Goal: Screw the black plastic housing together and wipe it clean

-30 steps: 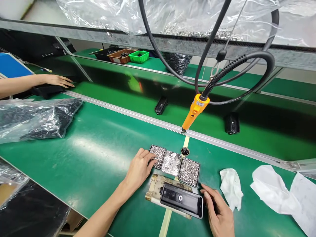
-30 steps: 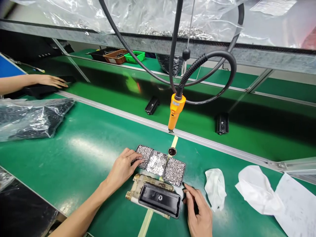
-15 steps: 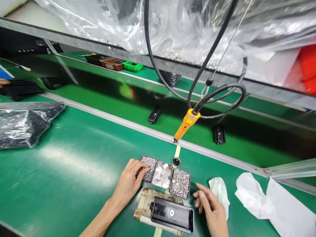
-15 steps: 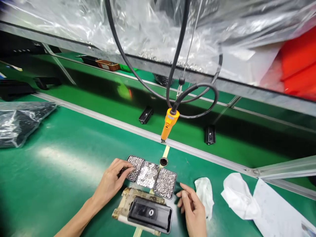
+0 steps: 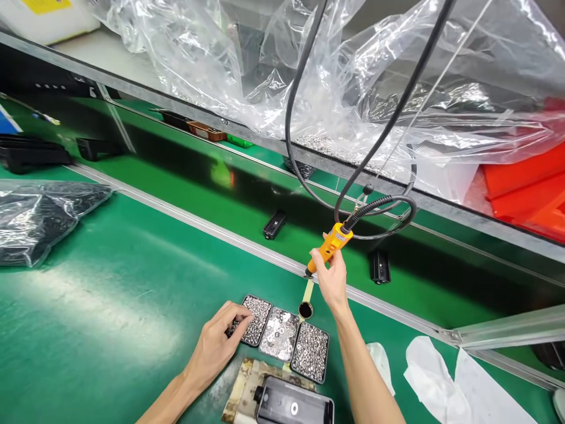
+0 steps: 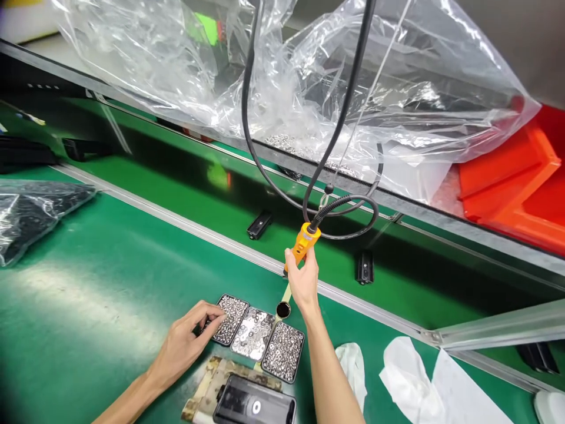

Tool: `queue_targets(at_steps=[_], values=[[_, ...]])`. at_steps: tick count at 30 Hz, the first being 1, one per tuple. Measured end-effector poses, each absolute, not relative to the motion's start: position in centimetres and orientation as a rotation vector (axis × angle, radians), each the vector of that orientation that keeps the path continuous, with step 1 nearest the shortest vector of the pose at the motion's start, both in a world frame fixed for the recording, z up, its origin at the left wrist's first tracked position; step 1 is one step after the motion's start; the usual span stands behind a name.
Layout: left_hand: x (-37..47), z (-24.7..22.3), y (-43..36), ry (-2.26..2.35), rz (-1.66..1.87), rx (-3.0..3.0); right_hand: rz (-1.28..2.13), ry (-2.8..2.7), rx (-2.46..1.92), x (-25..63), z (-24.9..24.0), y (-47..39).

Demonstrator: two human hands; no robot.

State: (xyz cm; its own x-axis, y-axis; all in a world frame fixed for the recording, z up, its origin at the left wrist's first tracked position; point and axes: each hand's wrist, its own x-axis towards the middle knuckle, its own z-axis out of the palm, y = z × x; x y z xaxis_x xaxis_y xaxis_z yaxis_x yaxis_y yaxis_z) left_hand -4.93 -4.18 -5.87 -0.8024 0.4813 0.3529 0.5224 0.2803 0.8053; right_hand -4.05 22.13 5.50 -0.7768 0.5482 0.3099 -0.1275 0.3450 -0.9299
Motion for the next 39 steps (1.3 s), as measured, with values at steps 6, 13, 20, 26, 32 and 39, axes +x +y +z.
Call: queue_targets(at_steps=[6,13,20,26,32,39], values=[[-3.9,-3.7,-3.3,-2.431,-1.835,-0.931,1.774,-1.704,-0.208,0.4,6.8,20.9],[0.0,1.0,0.0,-2.272,-1.975,-1.315,2.074,-1.264,-0.114,5.1,11.5,18.1],[1.7,0.2,1.0,-2.214,-1.987,-1.263,2.157,-1.309,-0.033,6.4,11.6,16.7],[1.7,-0.1,1.1,-2.198,-2.035,-1.195,2.164,-1.341,-0.007,6.4,11.3,16.3],[1.5,-0.4,1.0,-2.196,-1.997,-1.212,2.162,-1.394,0.029,6.4,11.0,15.8],[1.9,-0.5,1.0,-2.210,-1.917,-1.181,2.154,-1.475,0.090,6.6,10.1,14.9]])
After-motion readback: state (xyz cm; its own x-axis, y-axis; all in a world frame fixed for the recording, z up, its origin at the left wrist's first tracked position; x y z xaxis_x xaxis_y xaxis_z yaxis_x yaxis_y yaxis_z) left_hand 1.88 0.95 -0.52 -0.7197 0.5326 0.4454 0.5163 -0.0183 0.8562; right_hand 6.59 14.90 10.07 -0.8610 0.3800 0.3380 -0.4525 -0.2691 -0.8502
